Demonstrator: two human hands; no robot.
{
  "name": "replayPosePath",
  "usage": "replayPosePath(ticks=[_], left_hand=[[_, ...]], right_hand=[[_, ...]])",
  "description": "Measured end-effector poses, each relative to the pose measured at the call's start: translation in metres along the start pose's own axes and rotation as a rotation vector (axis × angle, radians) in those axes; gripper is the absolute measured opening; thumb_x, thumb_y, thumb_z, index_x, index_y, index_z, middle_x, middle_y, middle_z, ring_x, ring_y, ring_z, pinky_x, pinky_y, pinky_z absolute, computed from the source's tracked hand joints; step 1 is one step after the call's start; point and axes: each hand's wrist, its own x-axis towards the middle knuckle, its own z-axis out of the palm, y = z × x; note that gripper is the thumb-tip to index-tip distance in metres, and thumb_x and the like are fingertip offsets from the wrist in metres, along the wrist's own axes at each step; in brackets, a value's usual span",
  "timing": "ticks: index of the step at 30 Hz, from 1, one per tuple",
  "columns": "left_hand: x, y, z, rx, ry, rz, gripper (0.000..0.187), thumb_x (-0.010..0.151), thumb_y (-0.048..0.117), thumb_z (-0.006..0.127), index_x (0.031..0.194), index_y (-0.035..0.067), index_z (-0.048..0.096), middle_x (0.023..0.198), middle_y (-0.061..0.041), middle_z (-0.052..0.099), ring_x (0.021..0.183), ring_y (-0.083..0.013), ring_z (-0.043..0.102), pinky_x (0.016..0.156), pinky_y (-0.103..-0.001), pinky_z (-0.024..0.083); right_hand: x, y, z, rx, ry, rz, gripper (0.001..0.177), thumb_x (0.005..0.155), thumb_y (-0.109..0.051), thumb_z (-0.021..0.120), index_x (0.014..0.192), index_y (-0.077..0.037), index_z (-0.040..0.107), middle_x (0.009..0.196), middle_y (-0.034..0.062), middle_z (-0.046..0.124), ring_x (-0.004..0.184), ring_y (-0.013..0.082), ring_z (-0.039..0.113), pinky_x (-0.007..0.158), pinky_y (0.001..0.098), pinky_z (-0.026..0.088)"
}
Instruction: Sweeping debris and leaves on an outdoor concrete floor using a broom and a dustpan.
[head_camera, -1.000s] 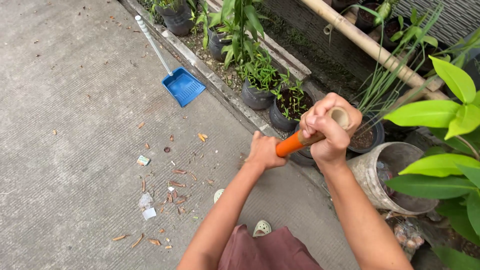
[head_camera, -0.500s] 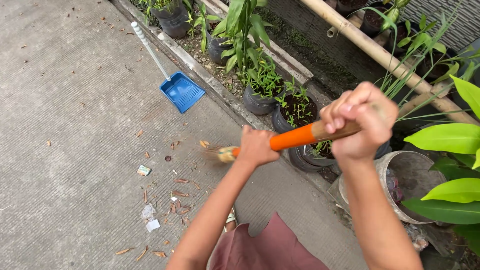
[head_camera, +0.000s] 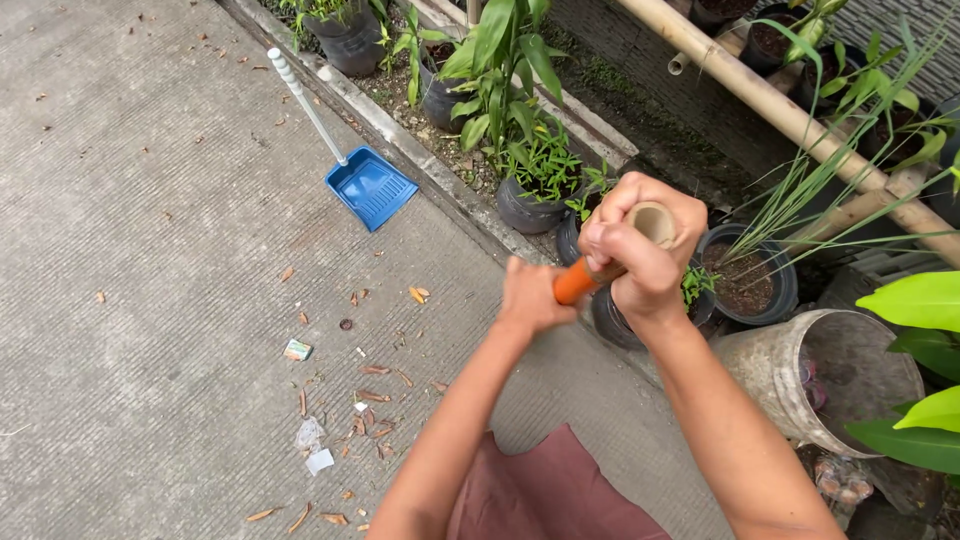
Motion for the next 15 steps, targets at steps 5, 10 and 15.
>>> replayPosePath(ticks=[5, 10, 15], left_hand=[[-0.009, -0.067, -0.033, 0.217, 0.144, -0.028, 0.021, 0.058, 0.034, 0.076, 0.077, 0.025, 0.076, 0.068, -0.007, 0.071, 0.064, -0.0265, 0.066, 0.082, -0.043, 0.033], [-0.019, -0.072, -0.054, 0.318, 0.208, -0.098, 0.010, 0.065, 0.029, 0.072, 0.069, 0.021, 0.071, 0.069, -0.007, 0.070, 0.063, -0.0286, 0.064, 0.080, -0.044, 0.032], [-0.021, -0.027, -0.056, 0.144, 0.280, 0.040, 0.015, 0.060, 0.031, 0.073, 0.068, 0.018, 0.069, 0.069, -0.005, 0.070, 0.062, -0.0281, 0.061, 0.077, -0.044, 0.031]], right_hand=[[0.000, 0.033, 0.002, 0.183, -0.058, -0.038, 0.018, 0.082, -0.006, 0.059, 0.070, -0.004, 0.045, 0.060, 0.0081, 0.047, 0.049, 0.0163, 0.042, 0.051, 0.0324, 0.040], [-0.003, 0.037, -0.005, 0.288, -0.076, -0.022, 0.018, 0.082, -0.006, 0.057, 0.070, -0.005, 0.043, 0.060, 0.0089, 0.046, 0.045, 0.0147, 0.039, 0.048, 0.0320, 0.039], [0.001, -0.014, -0.005, 0.226, -0.154, -0.065, 0.023, 0.086, -0.004, 0.056, 0.067, -0.003, 0.043, 0.055, 0.0087, 0.045, 0.043, 0.0139, 0.039, 0.045, 0.0306, 0.039]])
